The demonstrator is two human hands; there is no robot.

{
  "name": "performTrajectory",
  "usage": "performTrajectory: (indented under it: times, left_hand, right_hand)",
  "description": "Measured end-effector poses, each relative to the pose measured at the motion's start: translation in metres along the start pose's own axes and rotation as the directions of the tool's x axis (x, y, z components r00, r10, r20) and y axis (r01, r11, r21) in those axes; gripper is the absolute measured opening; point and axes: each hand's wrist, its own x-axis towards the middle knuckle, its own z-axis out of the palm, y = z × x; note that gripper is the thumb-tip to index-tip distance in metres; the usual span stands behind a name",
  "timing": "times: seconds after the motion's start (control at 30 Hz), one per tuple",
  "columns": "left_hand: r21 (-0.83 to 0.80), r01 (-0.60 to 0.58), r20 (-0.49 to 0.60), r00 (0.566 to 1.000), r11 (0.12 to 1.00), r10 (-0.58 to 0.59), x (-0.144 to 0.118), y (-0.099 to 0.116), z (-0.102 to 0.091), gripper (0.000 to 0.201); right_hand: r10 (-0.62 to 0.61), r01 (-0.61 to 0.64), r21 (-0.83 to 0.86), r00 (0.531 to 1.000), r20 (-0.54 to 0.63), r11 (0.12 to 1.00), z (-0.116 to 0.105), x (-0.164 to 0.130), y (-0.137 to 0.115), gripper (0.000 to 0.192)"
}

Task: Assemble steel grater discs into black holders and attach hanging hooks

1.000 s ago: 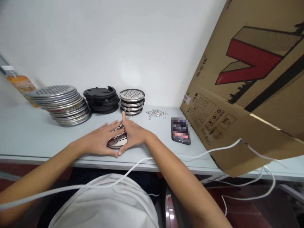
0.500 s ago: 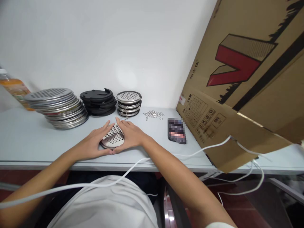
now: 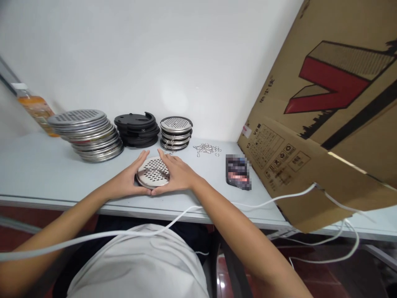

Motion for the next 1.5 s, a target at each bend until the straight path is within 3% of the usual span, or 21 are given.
performTrajectory:
  times: [0.23, 0.37, 0.7, 0.9, 1.0, 1.1, 1.17, 1.23, 1.37, 1.43, 1.5]
  left_hand:
    - [-0.195, 0.024, -0.076, 0.996, 0.98, -0.039, 0.002, 0.002, 0.001, 0.143]
    - [-0.271, -0.002, -0.042, 0.999, 0.963, -0.01, 0.002, 0.002, 0.003, 0.148]
    - [-0.151, -0.034, -0.037, 0.999, 0.988, 0.029, 0.003, -0.001, 0.011, 0.156]
    - [-0.118, -0.088, -0.005, 0.996, 0.989, 0.088, 0.001, -0.002, 0.012, 0.151]
    - [-0.084, -0.095, 0.042, 0.994, 0.992, 0.098, 0.0, -0.002, 0.012, 0.142]
    - [-0.022, -0.084, 0.052, 0.995, 0.996, 0.085, -0.002, 0.001, 0.011, 0.137]
    - [0.044, -0.078, 0.05, 0.996, 0.996, 0.076, -0.004, 0.003, 0.009, 0.13]
    - [0.121, -0.066, 0.048, 0.997, 0.99, 0.061, -0.009, 0.005, 0.007, 0.119]
    - [0.178, -0.097, 0.058, 0.994, 0.979, 0.088, -0.02, 0.005, -0.002, 0.104]
    - [0.176, -0.133, 0.077, 0.99, 0.975, 0.121, -0.021, 0.006, -0.009, 0.101]
    - [0.187, -0.15, 0.094, 0.986, 0.971, 0.135, -0.015, 0.011, -0.016, 0.085]
  right_hand:
    - [-0.023, 0.023, 0.013, 0.999, -0.033, 1.0, 0.002, 0.001, 0.003, 0.143]
    - [0.016, -0.016, 0.002, 1.0, -0.016, 1.0, 0.001, 0.0, 0.001, 0.142]
    - [-0.004, 0.006, 0.046, 0.999, -0.036, 0.999, -0.002, 0.0, 0.005, 0.14]
    - [-0.011, 0.04, 0.261, 0.994, -0.111, 0.965, -0.019, -0.003, 0.019, 0.129]
    - [0.046, 0.03, 0.533, 0.99, -0.13, 0.846, -0.035, -0.009, 0.028, 0.105]
    - [0.131, 0.015, 0.792, 0.984, -0.12, 0.61, -0.052, -0.018, 0.032, 0.08]
    - [0.183, 0.014, 0.883, 0.977, -0.112, 0.469, -0.063, -0.026, 0.033, 0.077]
    - [0.22, 0.006, 0.925, 0.971, -0.097, 0.381, -0.074, -0.033, 0.032, 0.081]
    - [0.244, -0.043, 0.955, 0.969, -0.032, 0.294, -0.089, -0.043, 0.035, 0.09]
    - [0.227, -0.036, 0.958, 0.974, -0.031, 0.283, -0.091, -0.044, 0.039, 0.091]
    - [0.204, -0.032, 0.954, 0.979, -0.031, 0.298, -0.09, -0.042, 0.042, 0.093]
